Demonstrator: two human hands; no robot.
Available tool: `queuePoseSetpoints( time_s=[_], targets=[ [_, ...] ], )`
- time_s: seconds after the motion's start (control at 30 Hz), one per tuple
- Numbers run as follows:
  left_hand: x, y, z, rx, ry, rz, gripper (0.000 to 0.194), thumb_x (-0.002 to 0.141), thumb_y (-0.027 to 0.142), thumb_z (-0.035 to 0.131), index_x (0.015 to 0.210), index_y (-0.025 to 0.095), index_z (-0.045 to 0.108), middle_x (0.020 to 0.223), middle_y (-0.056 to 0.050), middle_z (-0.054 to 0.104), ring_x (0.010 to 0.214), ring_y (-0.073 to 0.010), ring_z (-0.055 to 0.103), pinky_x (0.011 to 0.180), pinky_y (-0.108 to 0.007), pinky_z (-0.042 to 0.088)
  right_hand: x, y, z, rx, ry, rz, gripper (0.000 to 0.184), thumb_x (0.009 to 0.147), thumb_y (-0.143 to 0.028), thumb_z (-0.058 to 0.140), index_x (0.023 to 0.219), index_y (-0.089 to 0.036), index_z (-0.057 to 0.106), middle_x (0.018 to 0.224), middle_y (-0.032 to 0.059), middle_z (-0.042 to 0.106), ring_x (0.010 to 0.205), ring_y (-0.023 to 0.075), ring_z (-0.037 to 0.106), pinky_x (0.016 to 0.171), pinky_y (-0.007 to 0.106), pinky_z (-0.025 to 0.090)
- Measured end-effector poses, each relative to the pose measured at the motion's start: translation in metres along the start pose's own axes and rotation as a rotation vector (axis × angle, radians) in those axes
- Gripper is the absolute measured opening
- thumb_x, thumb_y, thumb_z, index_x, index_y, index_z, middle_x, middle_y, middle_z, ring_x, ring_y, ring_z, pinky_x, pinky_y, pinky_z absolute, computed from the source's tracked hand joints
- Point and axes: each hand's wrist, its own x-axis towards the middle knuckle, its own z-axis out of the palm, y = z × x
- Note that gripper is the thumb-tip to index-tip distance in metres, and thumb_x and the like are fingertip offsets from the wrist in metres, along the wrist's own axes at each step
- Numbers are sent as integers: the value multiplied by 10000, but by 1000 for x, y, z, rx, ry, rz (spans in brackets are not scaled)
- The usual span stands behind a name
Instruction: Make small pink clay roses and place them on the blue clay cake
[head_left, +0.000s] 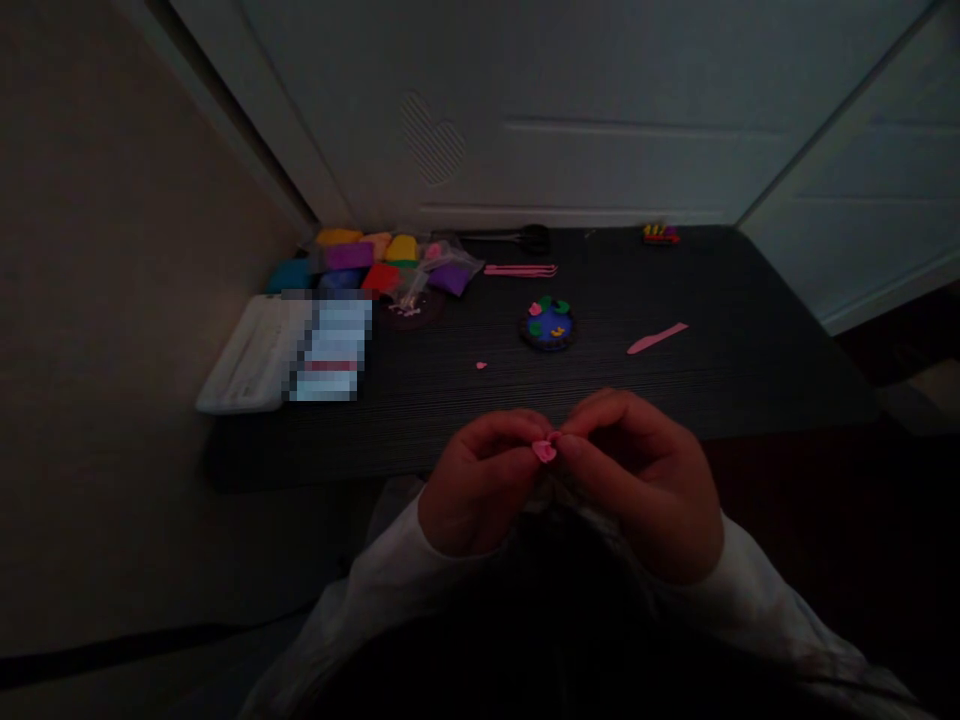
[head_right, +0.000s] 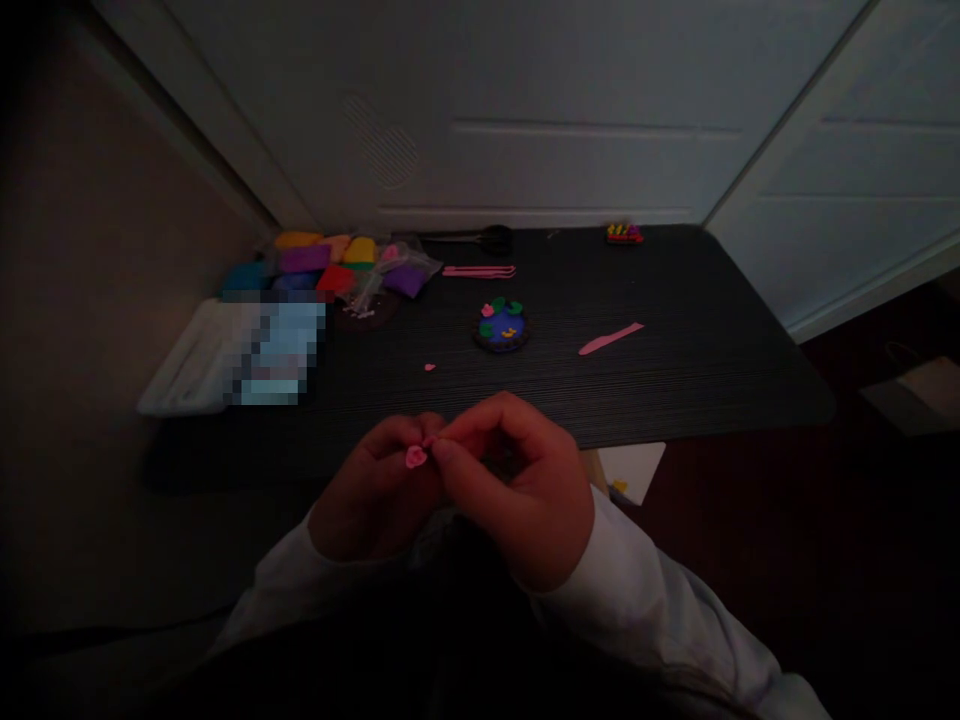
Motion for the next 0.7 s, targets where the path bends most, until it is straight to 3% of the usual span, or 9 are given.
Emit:
queuePoseSetpoints(
  time_s=[0.7],
  targets=[
    [0,-2,-4,13,-24,15,95,603,126,619,652,207,631,691,17,587,685,-119,531,693,-290,418,2,2,-2,315,-69,229,43,650,-212,615,657,-200,574,621,-27,557,559,73,509,506,195,425]
  ],
)
